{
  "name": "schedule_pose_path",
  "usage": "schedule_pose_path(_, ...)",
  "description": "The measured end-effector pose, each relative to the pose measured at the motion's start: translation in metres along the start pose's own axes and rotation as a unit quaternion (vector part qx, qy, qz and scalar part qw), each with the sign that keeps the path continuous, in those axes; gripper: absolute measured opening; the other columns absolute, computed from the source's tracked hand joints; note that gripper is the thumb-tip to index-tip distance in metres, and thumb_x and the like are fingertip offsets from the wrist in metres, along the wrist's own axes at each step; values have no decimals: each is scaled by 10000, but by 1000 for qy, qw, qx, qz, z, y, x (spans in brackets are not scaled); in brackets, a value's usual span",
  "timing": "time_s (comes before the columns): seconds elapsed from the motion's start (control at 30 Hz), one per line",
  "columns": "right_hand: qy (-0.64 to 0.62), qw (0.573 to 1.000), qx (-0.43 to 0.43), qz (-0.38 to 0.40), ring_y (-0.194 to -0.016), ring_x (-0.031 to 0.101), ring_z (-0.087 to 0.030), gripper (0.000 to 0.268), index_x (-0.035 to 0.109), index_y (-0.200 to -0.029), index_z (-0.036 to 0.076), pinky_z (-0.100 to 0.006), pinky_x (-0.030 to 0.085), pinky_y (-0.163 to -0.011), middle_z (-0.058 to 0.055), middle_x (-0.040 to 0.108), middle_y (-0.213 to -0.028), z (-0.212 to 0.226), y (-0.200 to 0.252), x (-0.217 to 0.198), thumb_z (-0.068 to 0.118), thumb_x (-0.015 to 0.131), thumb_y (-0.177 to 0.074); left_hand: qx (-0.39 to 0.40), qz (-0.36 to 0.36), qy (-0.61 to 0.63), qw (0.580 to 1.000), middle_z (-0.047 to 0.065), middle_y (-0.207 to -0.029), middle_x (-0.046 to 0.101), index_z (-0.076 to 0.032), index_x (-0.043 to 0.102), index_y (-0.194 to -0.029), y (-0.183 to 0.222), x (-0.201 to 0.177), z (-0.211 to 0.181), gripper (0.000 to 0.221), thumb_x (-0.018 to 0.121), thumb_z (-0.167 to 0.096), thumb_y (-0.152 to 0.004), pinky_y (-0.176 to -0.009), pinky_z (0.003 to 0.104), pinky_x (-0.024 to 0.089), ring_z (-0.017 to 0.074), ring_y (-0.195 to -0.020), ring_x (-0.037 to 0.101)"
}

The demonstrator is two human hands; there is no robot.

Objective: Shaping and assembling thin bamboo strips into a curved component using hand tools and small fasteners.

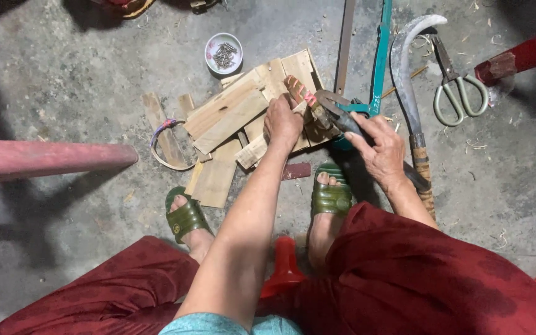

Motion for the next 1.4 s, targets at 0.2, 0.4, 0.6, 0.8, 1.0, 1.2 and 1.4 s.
schedule_pose_path(0.2, -43, 998, 26, -22, -861, 666, -308, 394, 753, -1314, 100, -394, 506, -786, -138, 679, -977, 11, 4, -14, 172, 854, -940, 4, 3, -6, 1000, 132, -1195, 618, -134, 661, -1044, 8, -8, -7, 182, 599, -164, -876, -1026, 586, 520, 428, -1218, 629)
schedule_pose_path(0.4, 4, 1000, 3, -24, -836, 686, -365, 360, 769, -1285, 131, -455, 518, -733, -128, 689, -960, -3, -2, -7, 236, 853, -950, 2, -5, -16, 1000, 137, -1200, 633, -117, 661, -1061, 15, -15, -12, 205, 598, -133, -867, -1029, 580, 526, 427, -1209, 638)
schedule_pose_path(0.6, -96, 987, 107, -69, -858, 658, -252, 333, 747, -1296, 70, -400, 535, -731, -171, 675, -979, 0, 12, -10, 113, 828, -976, 6, -17, 9, 1000, 148, -1264, 621, -138, 540, -1210, 20, -14, -13, 330, 585, -98, -886, -1055, 578, 505, 426, -1254, 614)
schedule_pose_path(0.8, -296, 898, 303, -117, -556, 597, -122, 244, 655, -1311, 90, -201, 491, -402, -78, 599, -765, -29, 33, 10, 184, 600, -1093, 12, -1, -2, 1000, 125, -1306, 606, -237, 492, -1286, 5, -4, -4, 443, 660, -142, -886, -1087, 569, 487, 409, -1284, 599)
schedule_pose_path(1.0, -301, 880, 342, -136, -485, 584, -120, 250, 636, -1264, 56, -220, 472, -330, -85, 571, -761, -71, 51, 21, 122, 692, -1030, 15, 0, -8, 1000, 103, -1280, 627, -263, 532, -1273, -2, -5, 0, 470, 725, -163, -856, -1072, 565, 486, 399, -1280, 605)
schedule_pose_path(1.2, -242, 895, 356, -116, -531, 634, -182, 244, 641, -1253, 6, -264, 533, -373, -160, 613, -761, -96, 65, 29, 138, 679, -1051, 20, 1, -1, 1000, 126, -1256, 647, -240, 564, -1232, 5, -9, -5, 423, 751, -151, -862, -1071, 576, 481, 420, -1276, 602)
schedule_pose_path(1.4, -182, 913, 355, -83, -548, 665, -250, 274, 635, -1274, -23, -321, 572, -381, -231, 653, -801, -93, 61, 25, 144, 672, -1060, 28, 3, 5, 1000, 78, -1262, 660, -284, 547, -1246, -7, -2, -3, 456, 760, -155, -864, -1076, 569, 484, 389, -1261, 624)
Point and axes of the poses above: each hand's wrist, its own y-axis away from the middle knuckle, its own x-axis out of the palm, z = x × y, the point moved 3 cm from there along -y, towards the middle knuckle
